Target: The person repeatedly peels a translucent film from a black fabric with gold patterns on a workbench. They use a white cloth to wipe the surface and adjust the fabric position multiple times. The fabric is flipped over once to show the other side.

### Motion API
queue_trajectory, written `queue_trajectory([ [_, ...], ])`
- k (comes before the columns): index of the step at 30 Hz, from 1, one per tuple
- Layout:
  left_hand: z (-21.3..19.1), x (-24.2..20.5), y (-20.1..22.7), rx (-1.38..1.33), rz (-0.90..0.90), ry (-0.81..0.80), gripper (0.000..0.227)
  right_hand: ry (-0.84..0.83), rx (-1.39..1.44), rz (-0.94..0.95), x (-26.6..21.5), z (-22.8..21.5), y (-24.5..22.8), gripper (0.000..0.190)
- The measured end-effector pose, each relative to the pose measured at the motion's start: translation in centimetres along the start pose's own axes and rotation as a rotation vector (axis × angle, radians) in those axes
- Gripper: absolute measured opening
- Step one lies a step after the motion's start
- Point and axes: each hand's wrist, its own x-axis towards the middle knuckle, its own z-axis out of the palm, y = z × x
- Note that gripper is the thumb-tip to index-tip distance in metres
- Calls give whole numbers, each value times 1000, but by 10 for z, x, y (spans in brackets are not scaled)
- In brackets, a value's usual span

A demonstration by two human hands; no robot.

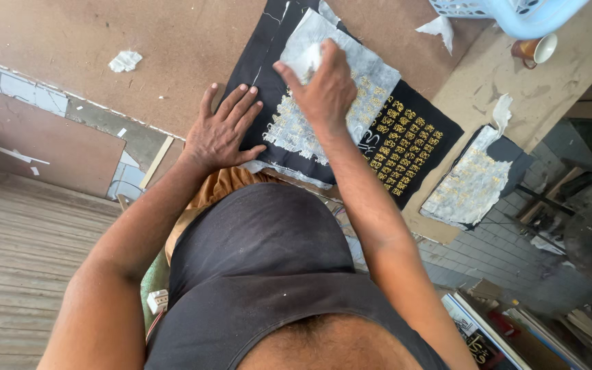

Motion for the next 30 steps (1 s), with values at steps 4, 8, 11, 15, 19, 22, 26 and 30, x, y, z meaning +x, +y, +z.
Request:
queue_trajectory([
  [4,0,6,-1,-13,-16,-7,91,-174,-108,111,-4,43,-3,43],
  [8,-1,4,3,-14,-20,-22,89,-15,-251,369,25,78,88,43],
  [11,-7,9,4,-65,-12,32,86,56,-183,538,24,51,172,43],
  [15,-20,22,7,-300,-90,71,79,213,187,468,9,1,203,45],
  [19,-18,73,27,-378,-234,34,64,-9,567,325,5,-19,153,60],
  [22,-12,133,35,-66,-96,249,80,-293,412,-23,19,-22,112,55],
  [26,-11,170,37,-261,-170,80,122,-323,291,-110,36,-17,91,44],
  [30,-13,174,36,-352,-206,-49,127,-390,243,-105,33,7,97,32],
])
